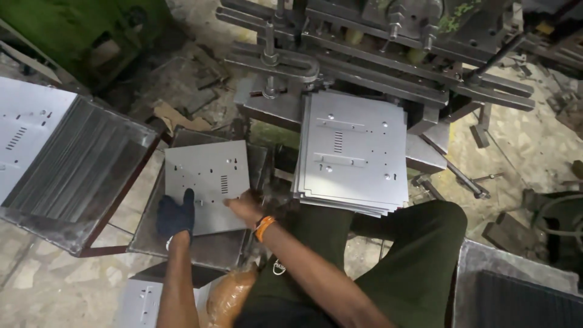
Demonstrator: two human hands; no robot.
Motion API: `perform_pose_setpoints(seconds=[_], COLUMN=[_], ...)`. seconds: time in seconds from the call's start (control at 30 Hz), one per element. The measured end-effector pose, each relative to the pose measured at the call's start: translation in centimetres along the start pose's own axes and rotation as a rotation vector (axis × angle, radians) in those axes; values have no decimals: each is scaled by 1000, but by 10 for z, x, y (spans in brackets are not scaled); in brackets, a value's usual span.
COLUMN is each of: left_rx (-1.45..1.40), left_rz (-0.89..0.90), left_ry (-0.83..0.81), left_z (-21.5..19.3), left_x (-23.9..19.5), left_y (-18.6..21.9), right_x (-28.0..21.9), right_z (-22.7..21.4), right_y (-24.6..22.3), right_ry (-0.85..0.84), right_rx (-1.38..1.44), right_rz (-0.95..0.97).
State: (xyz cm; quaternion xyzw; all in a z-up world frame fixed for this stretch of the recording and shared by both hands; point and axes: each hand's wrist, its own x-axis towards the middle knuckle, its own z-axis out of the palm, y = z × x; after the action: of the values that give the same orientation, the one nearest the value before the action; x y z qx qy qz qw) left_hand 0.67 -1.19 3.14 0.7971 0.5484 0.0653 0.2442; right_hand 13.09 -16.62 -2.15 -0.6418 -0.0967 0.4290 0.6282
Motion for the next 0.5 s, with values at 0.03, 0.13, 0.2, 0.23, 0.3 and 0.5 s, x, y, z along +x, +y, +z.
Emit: perform_pose_setpoints(seconds=[0.03,0.13,0.2,0.23,0.3,0.5], left_rx=[-1,50,-26,-29,43,286], left_rz=[-3,-23,-65,-65,-122,491], left_ry=[7,-29,-91,-92,-184,-315], left_z=[-4,-17,-23,-28,-40,-11], left_x=[0,1,-4,-4,-5,60], left_y=[1,9,14,21,32,-55], right_x=[-7,-27,-41,-49,-64,-63], right_z=[5,15,13,15,18,20], right_y=[-13,-47,-60,-76,-108,-157], right_ry=[-7,174,172,173,307,238], right_rx=[-2,-161,34,31,-197,-276], right_rz=[-3,-90,-101,-101,150,-49])
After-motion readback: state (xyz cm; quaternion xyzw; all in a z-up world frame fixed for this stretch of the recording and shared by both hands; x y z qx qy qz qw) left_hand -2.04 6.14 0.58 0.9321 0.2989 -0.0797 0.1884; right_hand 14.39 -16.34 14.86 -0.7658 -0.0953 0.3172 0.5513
